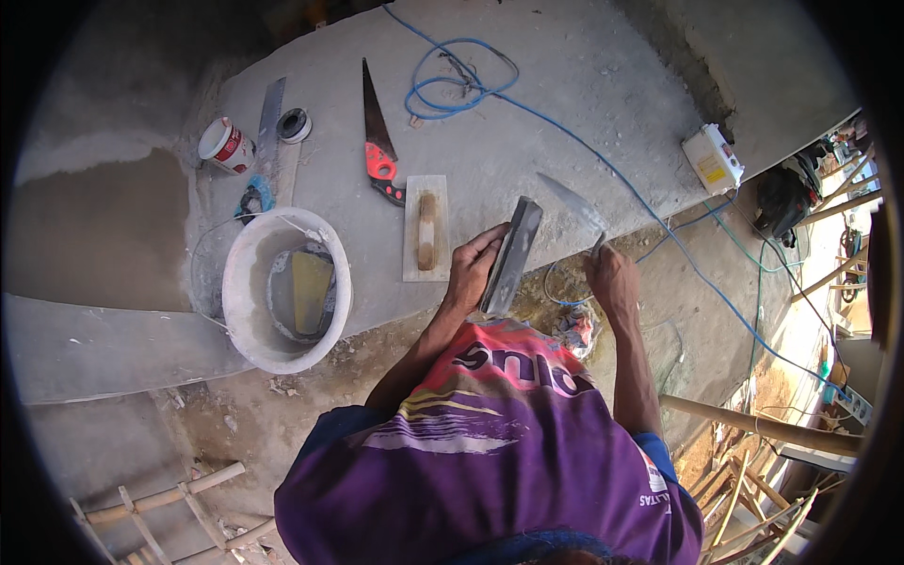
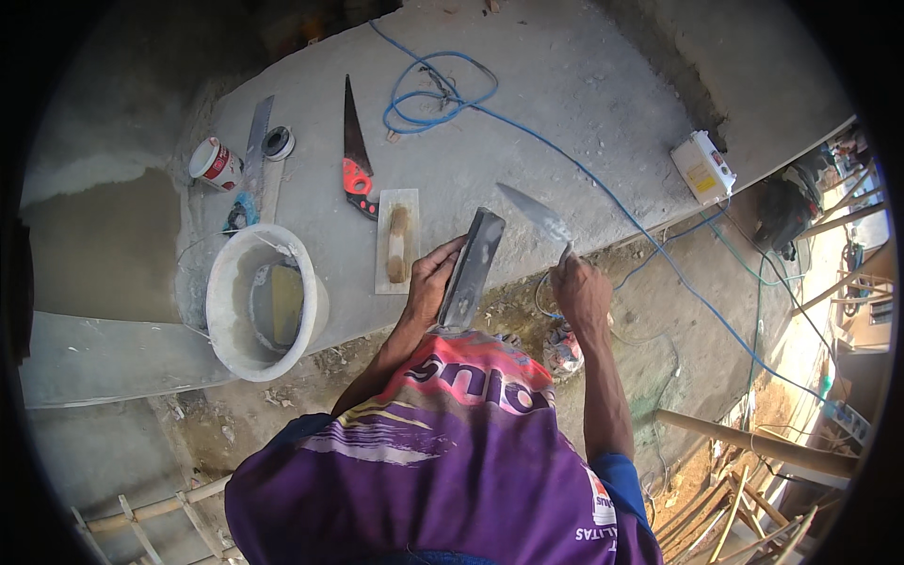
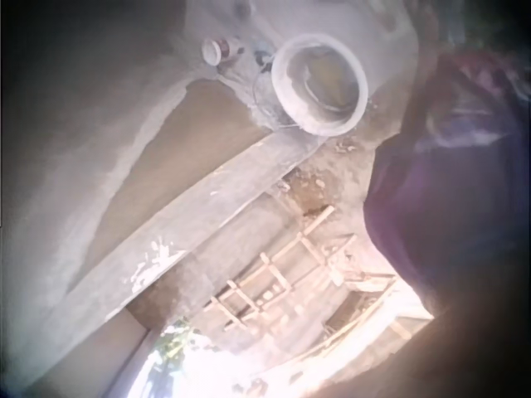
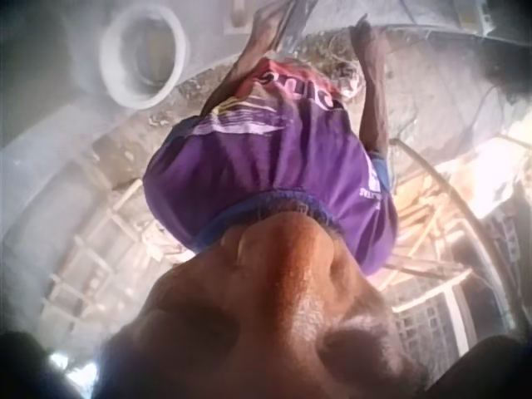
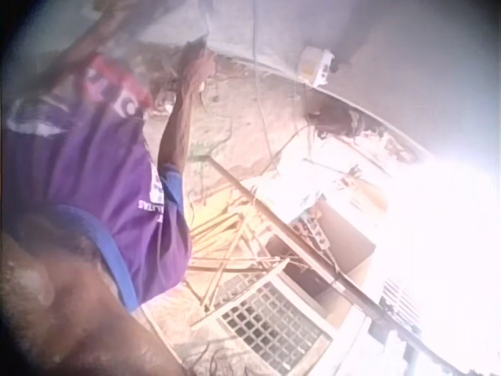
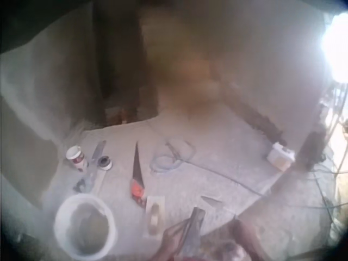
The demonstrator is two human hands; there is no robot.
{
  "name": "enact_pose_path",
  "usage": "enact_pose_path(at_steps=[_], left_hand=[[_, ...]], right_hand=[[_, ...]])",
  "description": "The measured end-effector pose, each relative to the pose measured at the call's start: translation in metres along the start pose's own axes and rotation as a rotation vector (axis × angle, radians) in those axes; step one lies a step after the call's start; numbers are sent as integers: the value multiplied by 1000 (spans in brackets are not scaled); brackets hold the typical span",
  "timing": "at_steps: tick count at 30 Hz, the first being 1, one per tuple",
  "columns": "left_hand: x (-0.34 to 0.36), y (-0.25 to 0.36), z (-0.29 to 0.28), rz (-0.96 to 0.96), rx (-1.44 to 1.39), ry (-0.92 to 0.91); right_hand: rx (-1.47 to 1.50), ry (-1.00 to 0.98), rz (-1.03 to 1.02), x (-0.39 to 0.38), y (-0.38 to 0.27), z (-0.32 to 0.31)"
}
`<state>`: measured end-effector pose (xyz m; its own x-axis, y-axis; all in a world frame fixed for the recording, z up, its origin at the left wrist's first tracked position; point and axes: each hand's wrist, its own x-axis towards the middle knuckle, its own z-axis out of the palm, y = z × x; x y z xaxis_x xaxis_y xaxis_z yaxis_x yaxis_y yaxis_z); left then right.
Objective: The person scrapes plaster from a trowel onto a handheld sanding block and then smooths the surface of the block with the trowel.
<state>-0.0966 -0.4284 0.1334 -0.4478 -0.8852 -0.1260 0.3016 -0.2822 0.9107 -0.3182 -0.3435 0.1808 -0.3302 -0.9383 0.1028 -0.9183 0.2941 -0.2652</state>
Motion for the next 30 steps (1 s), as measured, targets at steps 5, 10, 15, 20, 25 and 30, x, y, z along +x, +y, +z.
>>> enact_pose_path(at_steps=[5,10,15,20,25,30], left_hand=[[11,-1,-8,43,39,128],[15,-1,-12,84,80,117],[19,9,-10,-41,12,60],[31,7,-17,-112,-122,43],[38,30,-22,-201,-252,-21],[36,40,-13,-261,-205,-105]], right_hand=[[60,-15,-147,-33,-25,-16],[-22,-9,-12,-11,-20,-28],[-118,40,-133,-10,-14,-19],[-124,-114,-285,-30,-22,-23],[-95,35,-281,-27,-14,-31],[-207,125,-168,6,-12,-40]])
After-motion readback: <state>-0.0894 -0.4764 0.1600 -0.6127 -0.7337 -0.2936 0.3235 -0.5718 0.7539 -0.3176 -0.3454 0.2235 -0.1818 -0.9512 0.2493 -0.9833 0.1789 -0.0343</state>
